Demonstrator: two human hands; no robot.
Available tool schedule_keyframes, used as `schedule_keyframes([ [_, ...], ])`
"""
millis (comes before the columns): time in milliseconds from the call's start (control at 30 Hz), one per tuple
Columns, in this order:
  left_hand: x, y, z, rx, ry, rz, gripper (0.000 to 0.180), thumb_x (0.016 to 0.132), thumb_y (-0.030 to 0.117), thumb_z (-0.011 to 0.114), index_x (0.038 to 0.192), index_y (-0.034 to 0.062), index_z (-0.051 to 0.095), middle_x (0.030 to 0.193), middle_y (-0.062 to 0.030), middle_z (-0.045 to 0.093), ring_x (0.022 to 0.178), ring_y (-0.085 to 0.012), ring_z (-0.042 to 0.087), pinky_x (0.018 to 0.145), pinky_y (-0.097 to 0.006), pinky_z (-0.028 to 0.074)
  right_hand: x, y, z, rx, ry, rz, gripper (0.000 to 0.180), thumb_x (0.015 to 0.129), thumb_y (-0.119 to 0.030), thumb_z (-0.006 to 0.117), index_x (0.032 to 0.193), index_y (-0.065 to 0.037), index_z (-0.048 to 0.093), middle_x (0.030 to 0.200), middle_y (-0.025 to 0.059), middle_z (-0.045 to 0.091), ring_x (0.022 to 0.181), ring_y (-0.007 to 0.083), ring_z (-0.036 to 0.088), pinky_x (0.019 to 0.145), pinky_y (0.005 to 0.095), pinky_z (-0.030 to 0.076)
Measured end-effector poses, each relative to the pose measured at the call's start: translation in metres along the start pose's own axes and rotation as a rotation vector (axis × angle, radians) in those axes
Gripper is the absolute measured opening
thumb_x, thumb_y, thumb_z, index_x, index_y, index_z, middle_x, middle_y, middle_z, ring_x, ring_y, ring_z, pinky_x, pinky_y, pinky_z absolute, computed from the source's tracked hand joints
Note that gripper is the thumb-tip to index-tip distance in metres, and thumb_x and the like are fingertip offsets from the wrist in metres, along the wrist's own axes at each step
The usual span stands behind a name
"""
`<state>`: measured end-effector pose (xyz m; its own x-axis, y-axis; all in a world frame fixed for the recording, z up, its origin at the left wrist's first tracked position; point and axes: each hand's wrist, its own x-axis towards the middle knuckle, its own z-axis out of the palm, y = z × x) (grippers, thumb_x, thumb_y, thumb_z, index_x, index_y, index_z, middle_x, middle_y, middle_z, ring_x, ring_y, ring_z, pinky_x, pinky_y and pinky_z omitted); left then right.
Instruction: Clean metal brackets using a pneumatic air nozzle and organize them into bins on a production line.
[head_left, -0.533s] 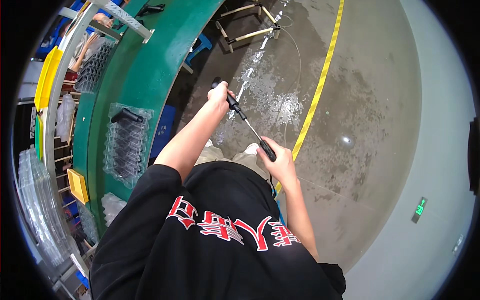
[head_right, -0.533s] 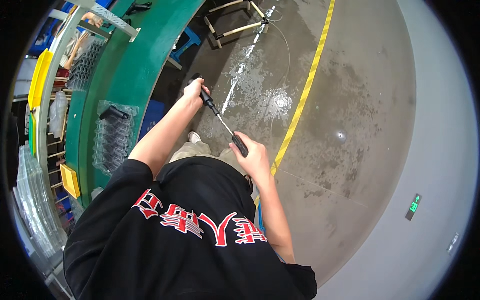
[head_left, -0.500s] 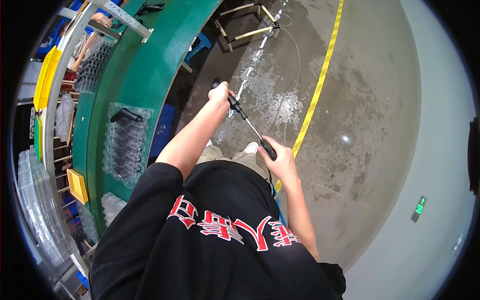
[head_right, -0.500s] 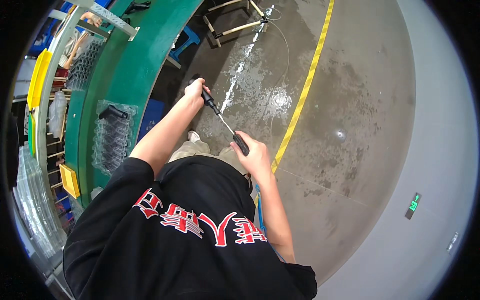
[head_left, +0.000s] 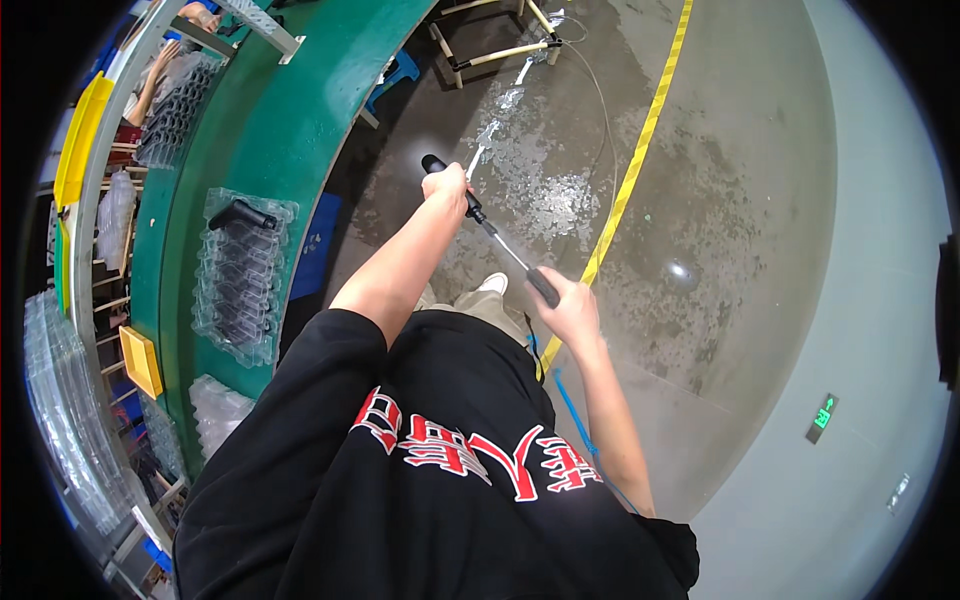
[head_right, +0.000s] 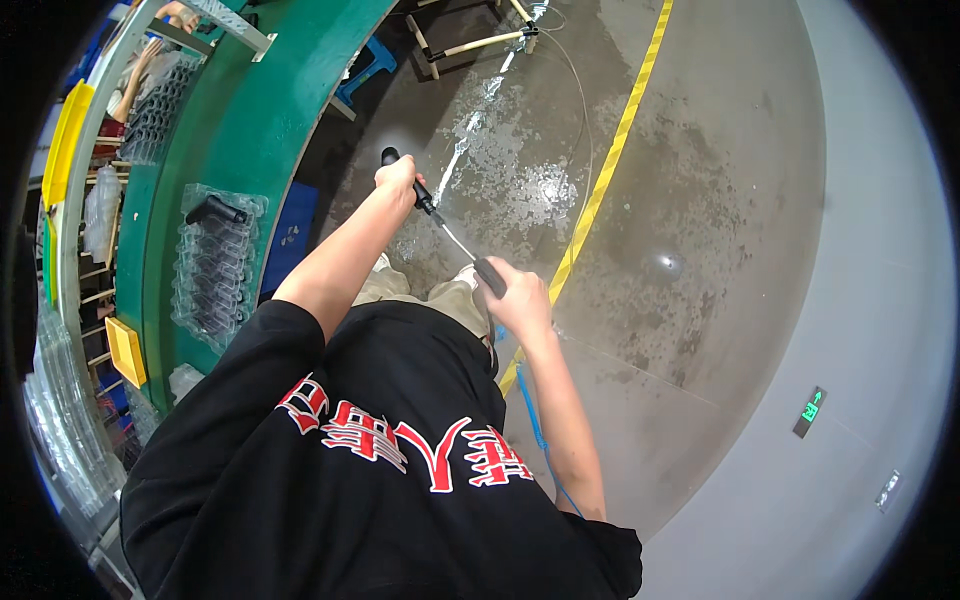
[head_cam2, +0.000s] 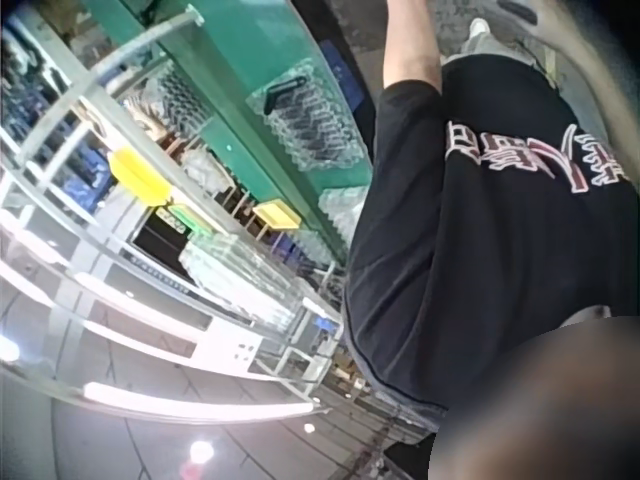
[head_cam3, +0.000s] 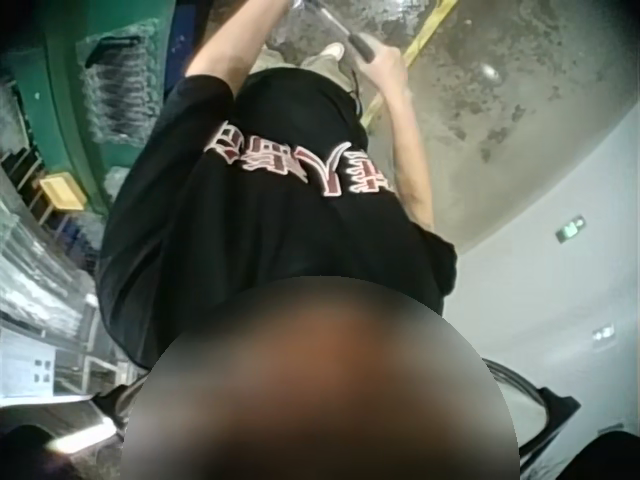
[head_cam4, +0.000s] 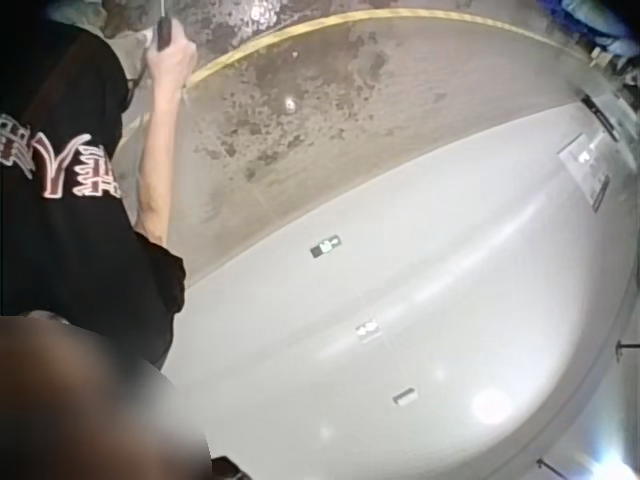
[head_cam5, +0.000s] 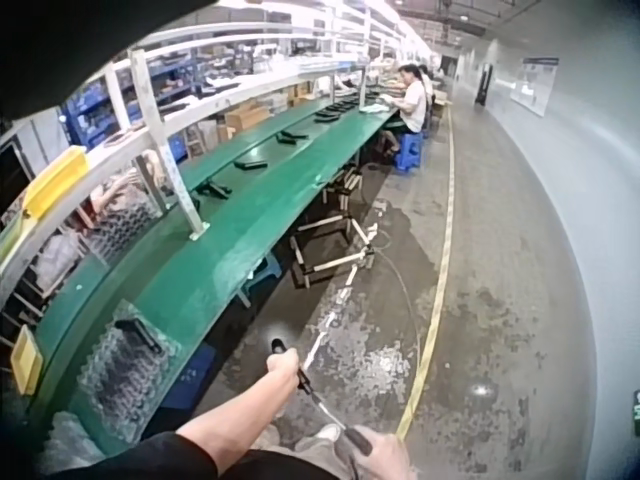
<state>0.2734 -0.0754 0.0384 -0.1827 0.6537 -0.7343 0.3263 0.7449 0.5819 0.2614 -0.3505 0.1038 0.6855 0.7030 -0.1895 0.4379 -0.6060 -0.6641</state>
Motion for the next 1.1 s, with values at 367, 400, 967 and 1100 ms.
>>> schedule_keyframes([
  [367,0.012,0.007,0.007,-0.086,-0.053,-0.025,0.016,0.082,0.011,0.053,0.078,-0.0028,0.060,0.056,-0.0085,0.055,0.039,-0.0159,0.050,0.037,-0.028,0.043,0.008,-0.007,0.003,-0.045,0.031,0.008,0.025,0.080,-0.022,0.071,0.104,-0.014,0.069,0.073,0.0064,0.070,0.060,0.0286,0.063,0.058,0.0362,0.049],
  [400,0.011,0.007,0.008,-0.101,-0.063,-0.035,0.016,0.083,0.011,0.053,0.078,-0.0029,0.060,0.056,-0.0086,0.055,0.039,-0.0158,0.050,0.037,-0.028,0.043,0.008,-0.008,0.003,-0.054,0.037,0.007,0.025,0.080,-0.022,0.071,0.104,-0.014,0.069,0.073,0.0064,0.070,0.059,0.0284,0.063,0.058,0.0359,0.049],
  [967,0.031,-0.002,-0.024,-0.278,-0.148,-0.038,0.016,0.084,0.009,0.057,0.089,-0.0064,0.054,0.065,-0.0128,0.056,0.047,-0.0177,0.053,0.041,-0.028,0.046,-0.001,-0.024,0.018,0.022,0.022,0.018,0.022,0.082,-0.026,0.068,0.103,-0.016,0.068,0.072,0.0113,0.069,0.064,0.0369,0.064,0.058,0.0418,0.048],
  [1100,0.032,-0.005,-0.032,-0.295,-0.163,-0.034,0.016,0.083,0.008,0.057,0.089,-0.0067,0.054,0.065,-0.0132,0.056,0.047,-0.0175,0.053,0.041,-0.028,0.046,-0.003,-0.027,0.021,0.013,0.039,-0.016,0.022,0.083,-0.026,0.068,0.102,-0.016,0.068,0.071,0.0113,0.069,0.064,0.0370,0.064,0.058,0.0421,0.048],
])
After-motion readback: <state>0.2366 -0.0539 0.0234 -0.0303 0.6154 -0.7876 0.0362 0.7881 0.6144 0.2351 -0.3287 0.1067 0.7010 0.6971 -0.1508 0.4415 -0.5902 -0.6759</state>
